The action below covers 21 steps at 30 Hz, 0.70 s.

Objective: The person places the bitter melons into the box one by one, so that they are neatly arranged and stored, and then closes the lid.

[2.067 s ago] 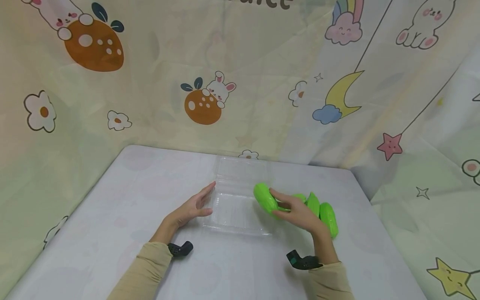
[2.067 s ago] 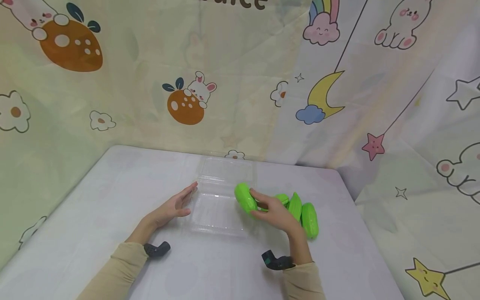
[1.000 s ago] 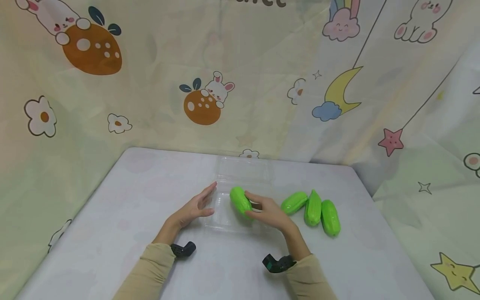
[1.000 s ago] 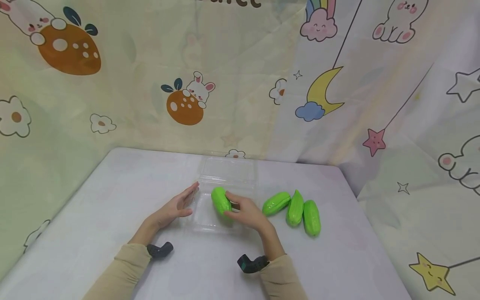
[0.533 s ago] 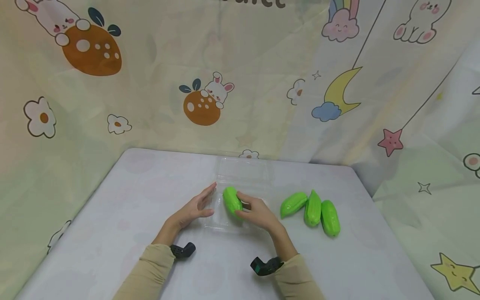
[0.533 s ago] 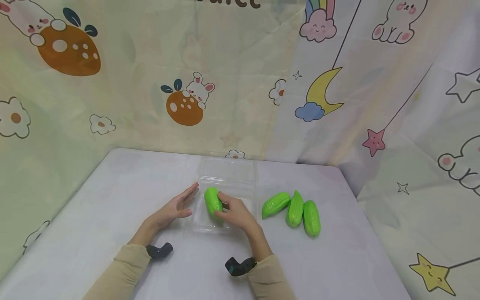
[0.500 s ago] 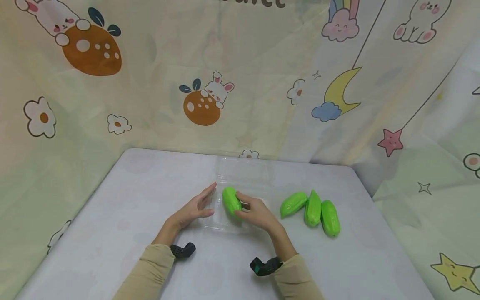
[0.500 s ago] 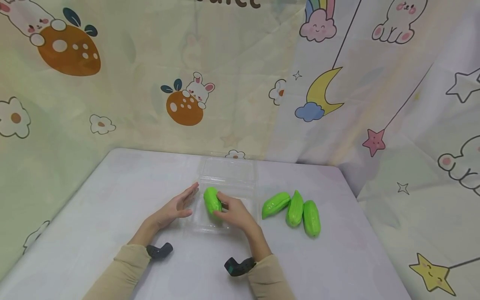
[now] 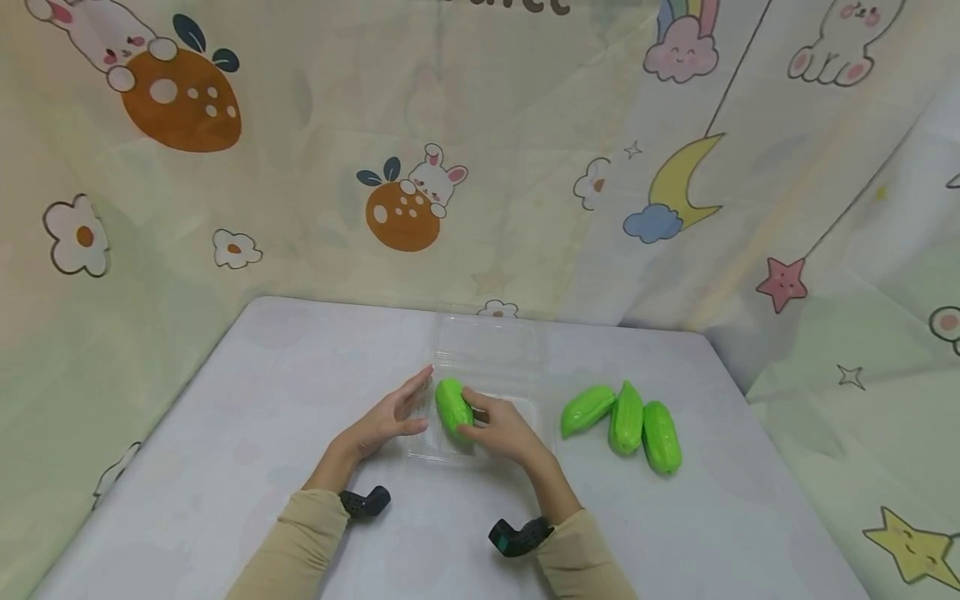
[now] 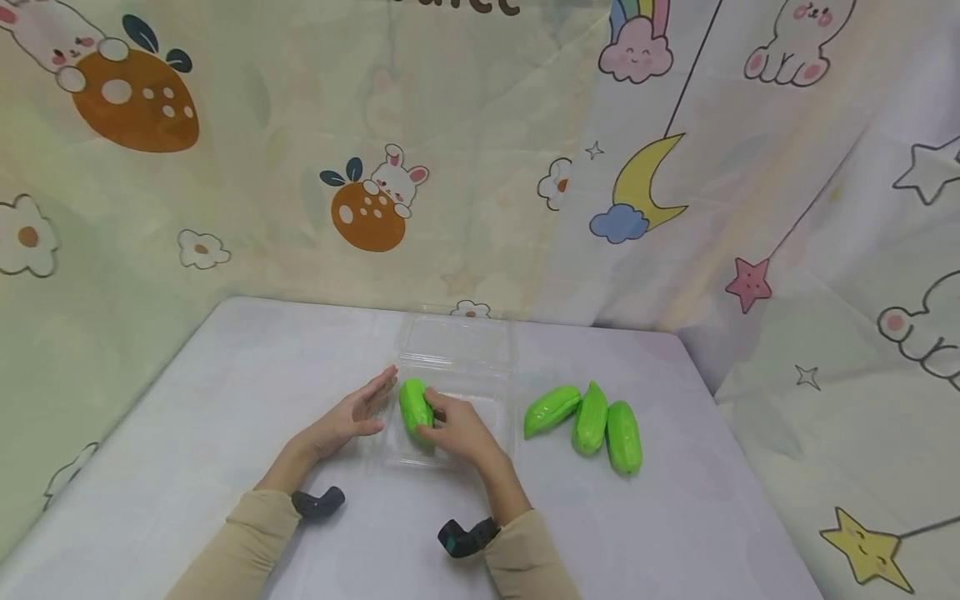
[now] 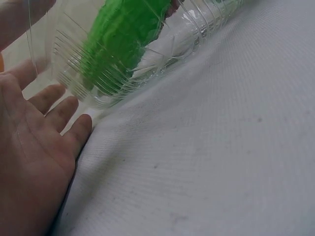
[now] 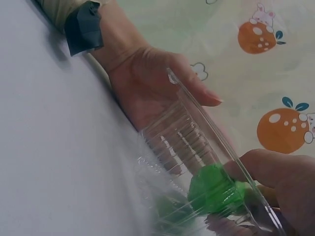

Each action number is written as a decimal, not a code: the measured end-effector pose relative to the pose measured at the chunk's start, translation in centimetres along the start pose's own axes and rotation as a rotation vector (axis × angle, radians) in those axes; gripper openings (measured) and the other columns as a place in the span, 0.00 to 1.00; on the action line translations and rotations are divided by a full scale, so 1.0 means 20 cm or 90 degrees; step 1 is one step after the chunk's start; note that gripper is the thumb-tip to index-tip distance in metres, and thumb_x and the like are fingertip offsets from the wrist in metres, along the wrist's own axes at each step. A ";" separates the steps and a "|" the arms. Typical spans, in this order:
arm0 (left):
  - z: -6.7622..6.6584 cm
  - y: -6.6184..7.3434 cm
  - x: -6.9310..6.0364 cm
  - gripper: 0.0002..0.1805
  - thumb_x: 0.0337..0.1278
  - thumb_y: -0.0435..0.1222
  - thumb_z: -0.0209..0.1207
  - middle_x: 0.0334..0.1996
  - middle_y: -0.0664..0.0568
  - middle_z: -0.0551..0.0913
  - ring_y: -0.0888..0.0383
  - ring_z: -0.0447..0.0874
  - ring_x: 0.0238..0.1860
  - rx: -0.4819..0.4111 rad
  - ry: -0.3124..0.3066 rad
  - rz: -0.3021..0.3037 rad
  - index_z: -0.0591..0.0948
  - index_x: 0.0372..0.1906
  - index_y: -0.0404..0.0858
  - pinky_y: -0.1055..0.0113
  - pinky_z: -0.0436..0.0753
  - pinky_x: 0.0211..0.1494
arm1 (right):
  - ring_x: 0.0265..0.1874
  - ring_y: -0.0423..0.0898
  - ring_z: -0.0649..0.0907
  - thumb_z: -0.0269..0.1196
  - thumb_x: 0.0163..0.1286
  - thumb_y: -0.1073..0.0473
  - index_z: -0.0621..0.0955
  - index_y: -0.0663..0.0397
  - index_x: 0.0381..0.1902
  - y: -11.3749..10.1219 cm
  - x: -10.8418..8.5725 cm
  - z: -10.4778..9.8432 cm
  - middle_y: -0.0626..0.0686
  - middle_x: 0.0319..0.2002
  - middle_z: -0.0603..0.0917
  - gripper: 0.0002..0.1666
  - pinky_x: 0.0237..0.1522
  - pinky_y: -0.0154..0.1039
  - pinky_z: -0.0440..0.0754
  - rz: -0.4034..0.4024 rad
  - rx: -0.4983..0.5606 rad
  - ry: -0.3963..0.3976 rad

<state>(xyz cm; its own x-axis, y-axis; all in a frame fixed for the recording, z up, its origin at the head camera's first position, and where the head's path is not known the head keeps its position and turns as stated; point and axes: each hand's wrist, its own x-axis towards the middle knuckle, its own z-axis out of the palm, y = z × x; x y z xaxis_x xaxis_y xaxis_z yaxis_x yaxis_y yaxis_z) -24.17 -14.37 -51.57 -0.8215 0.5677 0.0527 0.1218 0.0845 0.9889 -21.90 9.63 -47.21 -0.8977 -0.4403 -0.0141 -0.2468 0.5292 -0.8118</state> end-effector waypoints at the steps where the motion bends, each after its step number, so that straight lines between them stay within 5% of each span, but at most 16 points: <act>1: 0.00 0.00 0.00 0.50 0.55 0.39 0.62 0.77 0.55 0.39 0.48 0.37 0.77 0.000 0.001 0.000 0.44 0.76 0.50 0.45 0.46 0.76 | 0.61 0.57 0.76 0.65 0.63 0.55 0.65 0.62 0.68 0.00 0.00 0.00 0.59 0.70 0.65 0.39 0.59 0.45 0.78 -0.001 -0.001 0.001; 21: 0.00 -0.02 0.01 0.50 0.54 0.40 0.63 0.77 0.58 0.40 0.50 0.37 0.77 0.018 0.009 -0.003 0.45 0.76 0.52 0.43 0.44 0.76 | 0.58 0.52 0.79 0.71 0.56 0.58 0.68 0.59 0.67 0.00 0.01 0.03 0.56 0.68 0.67 0.42 0.53 0.35 0.80 -0.003 -0.033 -0.017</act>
<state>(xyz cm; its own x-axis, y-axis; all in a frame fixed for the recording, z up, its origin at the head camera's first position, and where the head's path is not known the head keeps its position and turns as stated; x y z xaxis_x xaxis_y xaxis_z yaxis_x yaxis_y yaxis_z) -24.34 -14.30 -51.92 -0.8300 0.5554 0.0506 0.1339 0.1103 0.9848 -21.91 9.06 -47.62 -0.8863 -0.4623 -0.0261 -0.2707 0.5631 -0.7808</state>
